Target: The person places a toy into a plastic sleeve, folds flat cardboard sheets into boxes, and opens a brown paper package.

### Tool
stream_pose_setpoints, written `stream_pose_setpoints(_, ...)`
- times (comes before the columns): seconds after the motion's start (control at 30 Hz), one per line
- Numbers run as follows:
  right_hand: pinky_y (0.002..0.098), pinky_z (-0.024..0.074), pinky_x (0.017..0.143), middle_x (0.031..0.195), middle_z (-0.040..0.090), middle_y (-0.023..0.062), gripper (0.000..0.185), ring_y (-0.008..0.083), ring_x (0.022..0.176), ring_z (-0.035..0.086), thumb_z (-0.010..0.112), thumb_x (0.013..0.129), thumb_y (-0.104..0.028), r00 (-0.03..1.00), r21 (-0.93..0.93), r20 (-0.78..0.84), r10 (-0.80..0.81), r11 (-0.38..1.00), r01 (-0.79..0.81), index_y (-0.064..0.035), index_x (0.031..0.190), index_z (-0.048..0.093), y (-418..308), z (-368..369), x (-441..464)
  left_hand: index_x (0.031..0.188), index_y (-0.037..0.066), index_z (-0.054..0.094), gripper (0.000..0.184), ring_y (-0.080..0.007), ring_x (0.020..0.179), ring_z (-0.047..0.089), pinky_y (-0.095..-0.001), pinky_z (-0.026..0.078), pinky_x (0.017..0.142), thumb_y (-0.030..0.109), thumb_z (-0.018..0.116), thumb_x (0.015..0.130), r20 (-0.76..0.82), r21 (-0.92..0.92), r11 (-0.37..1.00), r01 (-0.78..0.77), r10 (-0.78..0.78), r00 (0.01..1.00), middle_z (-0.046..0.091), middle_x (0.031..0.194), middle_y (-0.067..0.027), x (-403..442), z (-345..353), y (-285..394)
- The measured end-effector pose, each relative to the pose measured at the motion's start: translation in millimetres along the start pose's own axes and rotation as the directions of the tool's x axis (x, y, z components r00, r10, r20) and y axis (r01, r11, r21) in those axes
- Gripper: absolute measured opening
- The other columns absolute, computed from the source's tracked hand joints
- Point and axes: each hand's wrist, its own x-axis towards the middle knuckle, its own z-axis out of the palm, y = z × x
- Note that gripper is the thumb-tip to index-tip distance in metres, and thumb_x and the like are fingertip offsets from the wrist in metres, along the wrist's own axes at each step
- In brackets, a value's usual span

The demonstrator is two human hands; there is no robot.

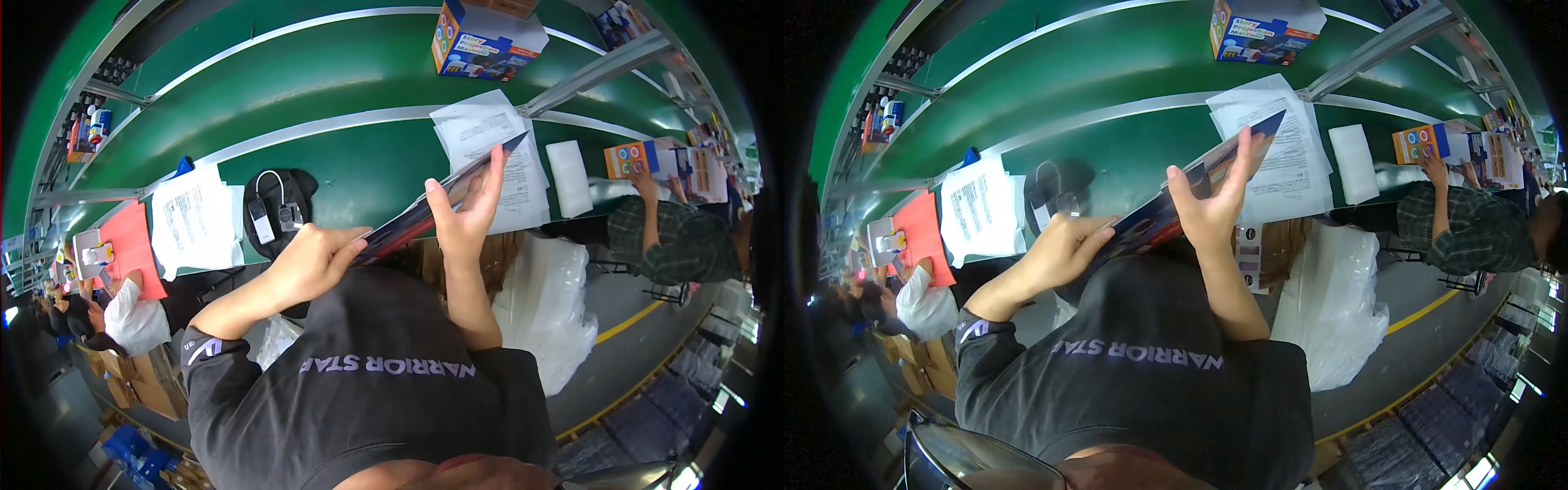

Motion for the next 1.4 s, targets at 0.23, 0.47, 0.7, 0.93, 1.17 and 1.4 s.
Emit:
stream_pose_setpoints(0.23,0.0473,0.0234,0.108,0.144,0.018,0.0397,0.061,0.0421,0.142,0.003,0.073,0.075,-0.015,0.993,-0.205,0.095,-0.074,0.974,0.093,-0.0012,0.129,0.046,-7.2,-1.9,-3.5,0.099,0.001,0.067,0.026,-0.0158,0.056,0.061,-0.0300,0.047,0.058,0.021,0.052,0.095,-0.015,-0.227,0.972,0.055,-0.060,0.998,0.061,0.062,-0.0161,3.8,3.0,-29.0)
stream_pose_setpoints(0.47,0.0370,0.0433,0.091,0.115,0.057,0.0190,0.045,0.0295,0.105,0.056,0.066,0.075,-0.003,0.992,-0.117,0.053,-0.115,0.986,0.120,0.0028,0.117,0.050,-0.4,9.7,-21.3,0.097,0.000,0.067,0.027,-0.0111,0.057,0.060,-0.0299,0.047,0.057,0.020,0.050,0.096,-0.059,-0.174,0.982,0.080,-0.092,0.994,0.062,0.063,-0.0148,5.0,-6.4,-26.3)
stream_pose_setpoints(0.7,0.0326,0.0470,0.081,0.107,0.059,0.0146,0.052,0.0236,0.094,0.059,0.079,0.072,-0.017,0.972,-0.013,0.158,-0.172,0.984,0.176,0.0012,0.113,0.053,-0.1,5.6,6.6,0.105,0.001,0.066,0.021,-0.0113,0.051,0.052,-0.0291,0.045,0.053,0.013,0.054,0.093,-0.154,-0.107,0.992,-0.066,0.049,0.987,0.059,0.063,-0.0189,-3.2,-3.9,-19.6)
stream_pose_setpoints(0.93,0.0275,0.0460,0.068,0.080,0.061,0.0039,0.031,0.0170,0.074,0.058,0.086,0.061,-0.018,0.797,-0.065,0.597,-0.095,0.984,0.166,-0.0059,0.078,0.064,-8.2,-17.4,37.3,0.100,-0.003,0.066,0.024,-0.0086,0.063,0.056,-0.0291,0.048,0.061,0.017,0.054,0.093,-0.097,-0.160,0.980,0.115,-0.132,0.987,0.063,0.066,-0.0151,-5.9,-19.1,-33.6)
stream_pose_setpoints(1.17,0.0297,0.0426,0.065,0.076,0.068,0.0027,0.023,0.0200,0.065,0.057,0.083,0.064,-0.017,0.795,-0.278,0.607,-0.016,0.932,0.231,-0.0090,0.076,0.065,-22.4,-30.5,15.1,0.101,-0.004,0.066,0.029,-0.0079,0.069,0.058,-0.0258,0.048,0.065,0.022,0.055,0.094,-0.271,-0.168,0.982,0.085,-0.129,0.954,0.068,0.076,-0.0073,2.9,-29.1,-58.1)
stream_pose_setpoints(1.4,0.0287,0.0406,0.067,0.075,0.069,0.0011,0.018,0.0178,0.062,0.060,0.081,0.065,-0.012,0.807,-0.302,0.590,0.019,0.932,0.198,-0.0093,0.075,0.066,-41.8,-60.8,-19.2,0.101,-0.005,0.066,0.029,-0.0073,0.070,0.058,-0.0224,0.046,0.063,0.022,0.056,0.094,-0.372,-0.500,0.864,0.056,-0.273,0.887,0.067,0.080,-0.0045,4.6,-51.5,-75.5)
